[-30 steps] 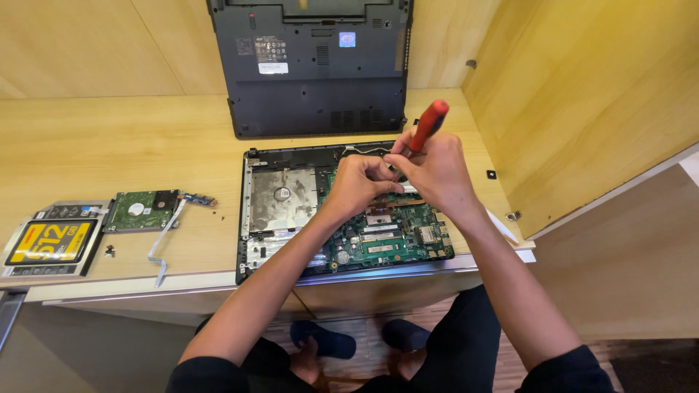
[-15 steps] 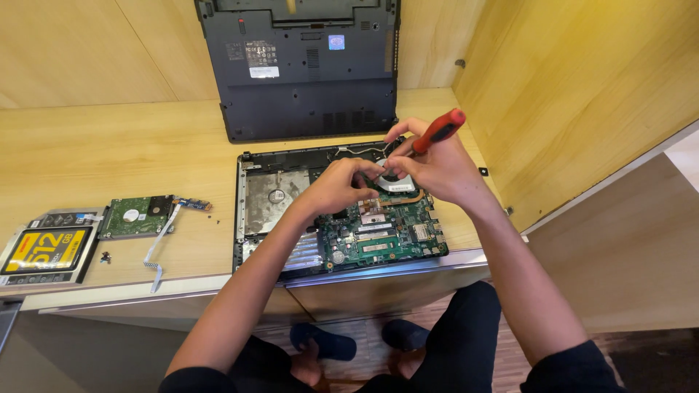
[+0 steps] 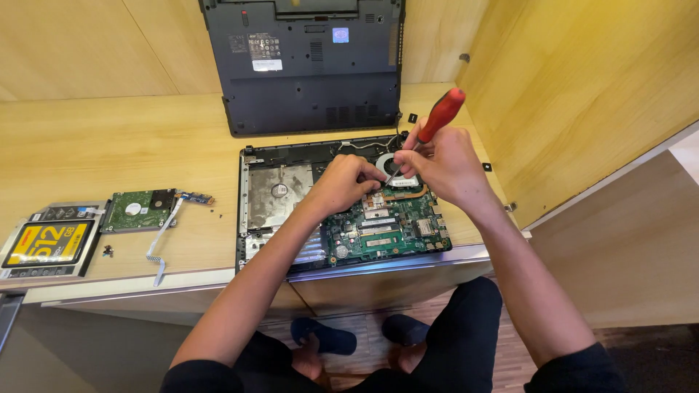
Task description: The person is repairing a laptop by installing a cooling fan onto the motherboard. They use a screwdriver to secure the fan and a toothbrush to clean dust from the internal components.
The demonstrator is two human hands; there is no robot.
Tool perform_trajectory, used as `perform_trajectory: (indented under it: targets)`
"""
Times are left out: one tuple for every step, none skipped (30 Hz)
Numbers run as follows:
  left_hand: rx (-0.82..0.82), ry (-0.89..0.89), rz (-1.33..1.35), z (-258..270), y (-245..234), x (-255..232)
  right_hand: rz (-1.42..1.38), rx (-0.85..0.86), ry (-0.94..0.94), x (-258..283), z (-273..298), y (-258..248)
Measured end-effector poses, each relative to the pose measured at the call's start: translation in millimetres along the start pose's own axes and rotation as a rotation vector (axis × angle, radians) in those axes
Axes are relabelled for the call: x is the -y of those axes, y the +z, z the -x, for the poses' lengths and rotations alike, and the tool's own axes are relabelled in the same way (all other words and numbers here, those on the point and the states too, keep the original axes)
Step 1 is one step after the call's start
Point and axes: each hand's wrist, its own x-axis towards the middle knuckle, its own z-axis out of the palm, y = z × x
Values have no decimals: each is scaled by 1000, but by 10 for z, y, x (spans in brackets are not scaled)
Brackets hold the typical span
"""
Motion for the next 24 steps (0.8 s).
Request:
perform_trajectory:
  targets:
    - [1,0,2,-12,0,-21,1,0,2,-14,6,17]
    - [-10,21,16,-21,-12,-35,9,-15,-10,-24,0,43]
    - [-21,43,30,-30,-25,-49,17,-29,-22,-35,-6,69]
    - [-22,40,29,-31,-30,-56,15,-27,-22,-46,-29,67]
    - [-26,50,58,-33,-35,-62,21,-11,-29,-57,-52,64]
    - [-30,62,86,-45,-39,-71,28,3,-36,-71,-78,55]
    - [-30,61,86,-32,-44,-67,27,4,-37,-70,-79,65]
    - [-32,66,89,-20,-46,-65,21,4,-39,-70,-76,74]
    - [-34,71,92,-8,-49,-63,15,4,-41,-70,-72,82]
    - [-32,72,92,-8,-46,-60,15,3,-40,-84,-79,80]
    - [-36,75,105,-7,-44,-57,15,3,-43,-98,-85,78]
    - [-40,77,118,-1,-44,-52,15,5,-47,-110,-91,81]
    - [-39,77,118,3,-35,-41,14,4,-46,-107,-84,98]
    - [-41,78,158,1,-32,-30,40,-1,-61,-103,-82,113]
    - [-43,78,198,-2,-29,-20,65,-5,-76,-99,-81,127]
    - [-40,79,199,9,-35,-44,65,-7,-73,-51,-84,110]
    - [-48,121,200,23,-40,-66,64,46,-81,-4,-86,94]
    - [-57,162,201,42,-52,-86,61,101,-91,47,-91,85]
    - [-55,162,201,12,-9,-41,60,100,-89,19,-126,79]
    - [-93,142,215,-16,31,5,35,132,-79,-6,-165,73]
    - [-132,122,228,-43,68,50,11,163,-69,-28,-204,68]
    - [-135,125,227,-51,100,77,13,163,-72,-56,-203,87]
    - [-185,93,252,-57,131,102,-3,111,-88,-82,-201,106]
    - [-235,61,279,-62,172,126,-17,61,-103,-111,-194,123]
